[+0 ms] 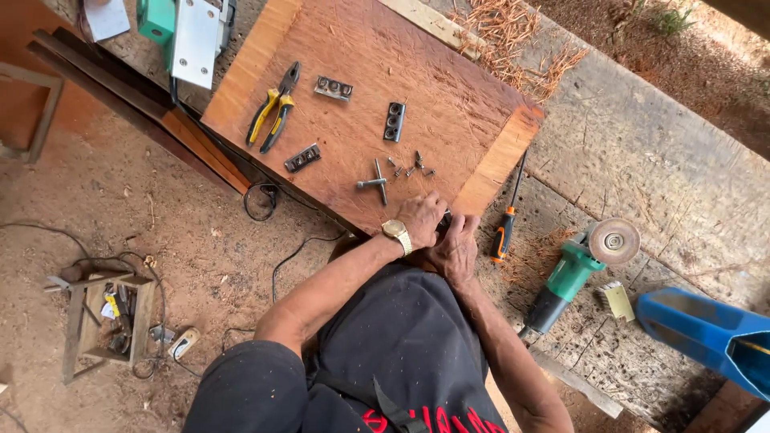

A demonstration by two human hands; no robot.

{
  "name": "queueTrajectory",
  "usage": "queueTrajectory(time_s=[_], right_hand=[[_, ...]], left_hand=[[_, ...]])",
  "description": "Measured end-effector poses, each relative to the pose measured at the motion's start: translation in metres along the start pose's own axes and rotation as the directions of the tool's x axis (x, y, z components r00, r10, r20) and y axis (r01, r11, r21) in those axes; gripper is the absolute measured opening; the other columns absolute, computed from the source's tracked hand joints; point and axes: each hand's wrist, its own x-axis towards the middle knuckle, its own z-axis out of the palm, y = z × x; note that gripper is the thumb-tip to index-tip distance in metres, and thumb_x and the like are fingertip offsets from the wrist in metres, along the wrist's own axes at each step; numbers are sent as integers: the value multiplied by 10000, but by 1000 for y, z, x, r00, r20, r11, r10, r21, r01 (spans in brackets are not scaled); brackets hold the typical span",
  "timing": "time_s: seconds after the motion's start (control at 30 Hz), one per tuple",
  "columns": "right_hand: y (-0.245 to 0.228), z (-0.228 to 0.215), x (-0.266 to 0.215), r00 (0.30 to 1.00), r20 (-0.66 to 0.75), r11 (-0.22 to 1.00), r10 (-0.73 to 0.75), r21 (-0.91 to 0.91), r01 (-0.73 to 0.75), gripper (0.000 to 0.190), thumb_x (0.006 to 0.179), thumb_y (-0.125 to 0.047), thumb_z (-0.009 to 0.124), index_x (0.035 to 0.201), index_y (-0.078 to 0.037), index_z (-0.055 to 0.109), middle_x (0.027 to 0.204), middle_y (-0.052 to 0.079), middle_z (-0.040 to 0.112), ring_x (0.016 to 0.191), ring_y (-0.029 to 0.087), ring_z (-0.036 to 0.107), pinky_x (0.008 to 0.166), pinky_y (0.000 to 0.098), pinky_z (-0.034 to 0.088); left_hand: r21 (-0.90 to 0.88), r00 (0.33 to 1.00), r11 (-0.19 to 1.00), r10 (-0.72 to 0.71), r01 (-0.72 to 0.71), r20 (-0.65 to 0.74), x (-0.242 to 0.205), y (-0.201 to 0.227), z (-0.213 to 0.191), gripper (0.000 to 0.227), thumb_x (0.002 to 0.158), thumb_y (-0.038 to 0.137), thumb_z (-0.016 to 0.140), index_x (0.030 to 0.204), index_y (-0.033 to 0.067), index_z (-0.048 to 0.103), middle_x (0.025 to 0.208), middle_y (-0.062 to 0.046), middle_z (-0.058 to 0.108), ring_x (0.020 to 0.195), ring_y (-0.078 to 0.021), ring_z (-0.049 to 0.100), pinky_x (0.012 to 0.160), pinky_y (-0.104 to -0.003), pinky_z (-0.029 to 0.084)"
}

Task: The person sits at a wooden workbench and uses a screwdriver to drive screws into black metal hardware plates, working on one component at a time. They pick up screws from the bench, hold each plate steady, and set finished pieces back on the bench among other hardware parts.

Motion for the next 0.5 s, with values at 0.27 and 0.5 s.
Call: queueTrajectory(time_s=[0.27,0.5], right_hand=[[-12,-12,-23,988,-39,988,152,46,-151,864,652,-388,977,1195,43,462,1125,230,485,882,416,602,699,474,536],[-11,3,-39,937,-74,900,342,314,-304,567,826,-215,900,1236,5,576,816,37,634,672,151,606,630,319,536]], left_hand=[[11,967,967,253,-253,-25,-4,-15,-21,381,673,91,773,1044,132,702,1136,-127,617,1129,-362,617,879,-512,525],[-47,908,991,95,-125,-408,-58,-71,-56,730,567,265,956,1194,15,678,1120,-188,652,1018,-326,621,869,-547,485]])
